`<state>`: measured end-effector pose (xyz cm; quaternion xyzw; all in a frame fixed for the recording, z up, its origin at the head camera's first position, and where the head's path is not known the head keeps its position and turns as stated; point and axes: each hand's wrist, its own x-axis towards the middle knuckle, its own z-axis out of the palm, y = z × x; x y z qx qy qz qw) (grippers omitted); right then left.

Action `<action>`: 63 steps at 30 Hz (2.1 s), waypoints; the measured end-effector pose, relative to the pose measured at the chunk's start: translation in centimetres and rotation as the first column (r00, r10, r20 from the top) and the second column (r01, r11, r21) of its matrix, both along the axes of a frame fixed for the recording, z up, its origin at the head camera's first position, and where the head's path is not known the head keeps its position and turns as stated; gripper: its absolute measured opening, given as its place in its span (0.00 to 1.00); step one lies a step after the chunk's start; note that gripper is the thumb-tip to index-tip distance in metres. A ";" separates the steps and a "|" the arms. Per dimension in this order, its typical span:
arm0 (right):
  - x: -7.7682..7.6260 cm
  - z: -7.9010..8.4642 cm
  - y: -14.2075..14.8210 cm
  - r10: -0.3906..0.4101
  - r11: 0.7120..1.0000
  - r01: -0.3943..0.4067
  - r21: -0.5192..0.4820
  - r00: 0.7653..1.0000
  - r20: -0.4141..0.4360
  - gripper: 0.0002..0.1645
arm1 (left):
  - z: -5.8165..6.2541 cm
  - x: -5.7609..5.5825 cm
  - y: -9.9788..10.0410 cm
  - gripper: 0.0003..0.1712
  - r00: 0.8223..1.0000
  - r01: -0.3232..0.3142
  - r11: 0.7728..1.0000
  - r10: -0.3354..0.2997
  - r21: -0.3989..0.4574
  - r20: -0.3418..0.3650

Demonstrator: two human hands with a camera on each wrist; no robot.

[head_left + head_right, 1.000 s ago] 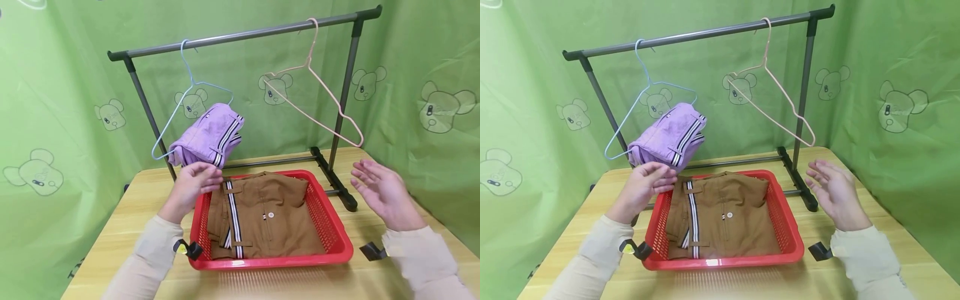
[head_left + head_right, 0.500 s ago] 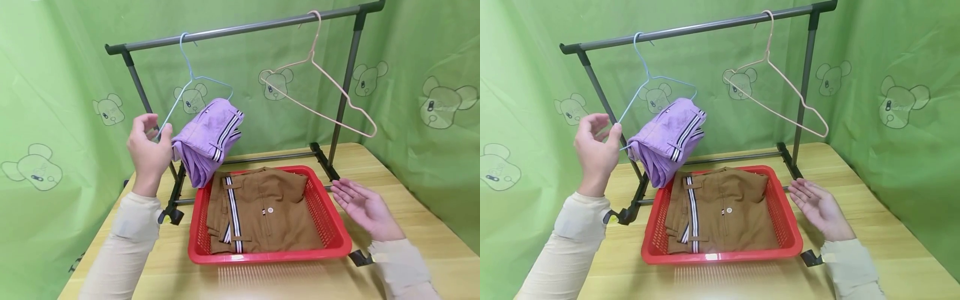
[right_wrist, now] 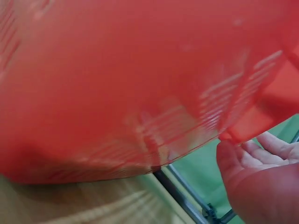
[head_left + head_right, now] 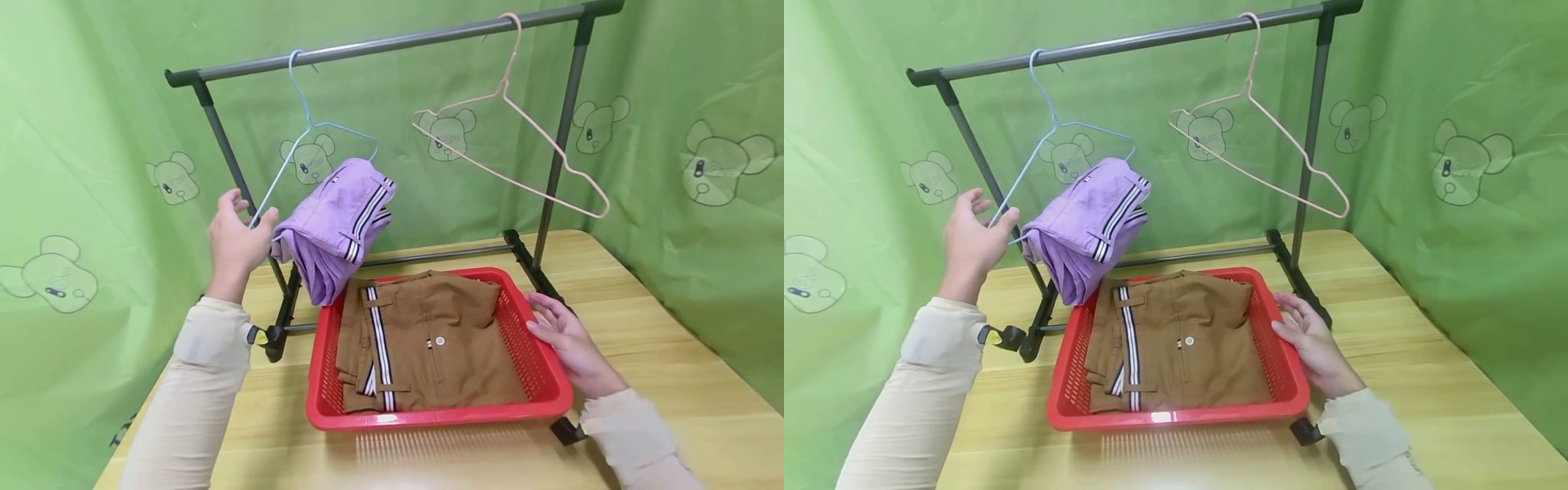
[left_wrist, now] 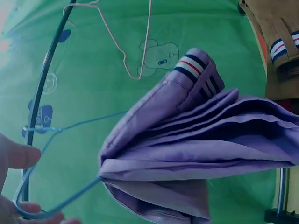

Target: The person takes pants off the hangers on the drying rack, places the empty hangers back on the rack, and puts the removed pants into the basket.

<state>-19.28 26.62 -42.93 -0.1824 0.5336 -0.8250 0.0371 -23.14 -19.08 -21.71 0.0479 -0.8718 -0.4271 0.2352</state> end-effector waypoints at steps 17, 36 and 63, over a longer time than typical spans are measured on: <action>0.0 -0.2 -0.4 -0.016 1.000 0.015 0.019 0.996 0.084 0.27 | 0.0 -0.8 0.0 0.20 0.997 0.074 0.992 -0.073 0.102 -0.018; 0.2 -0.4 -0.3 -0.037 0.998 0.032 0.046 0.993 0.112 0.26 | 0.7 -0.9 1.3 0.21 1.000 0.019 0.987 -0.019 0.158 -0.005; 0.1 -0.4 -0.4 -0.035 0.999 0.031 0.037 0.995 0.093 0.28 | 1.6 -0.5 2.0 0.16 0.995 -0.039 0.878 0.076 0.477 -0.059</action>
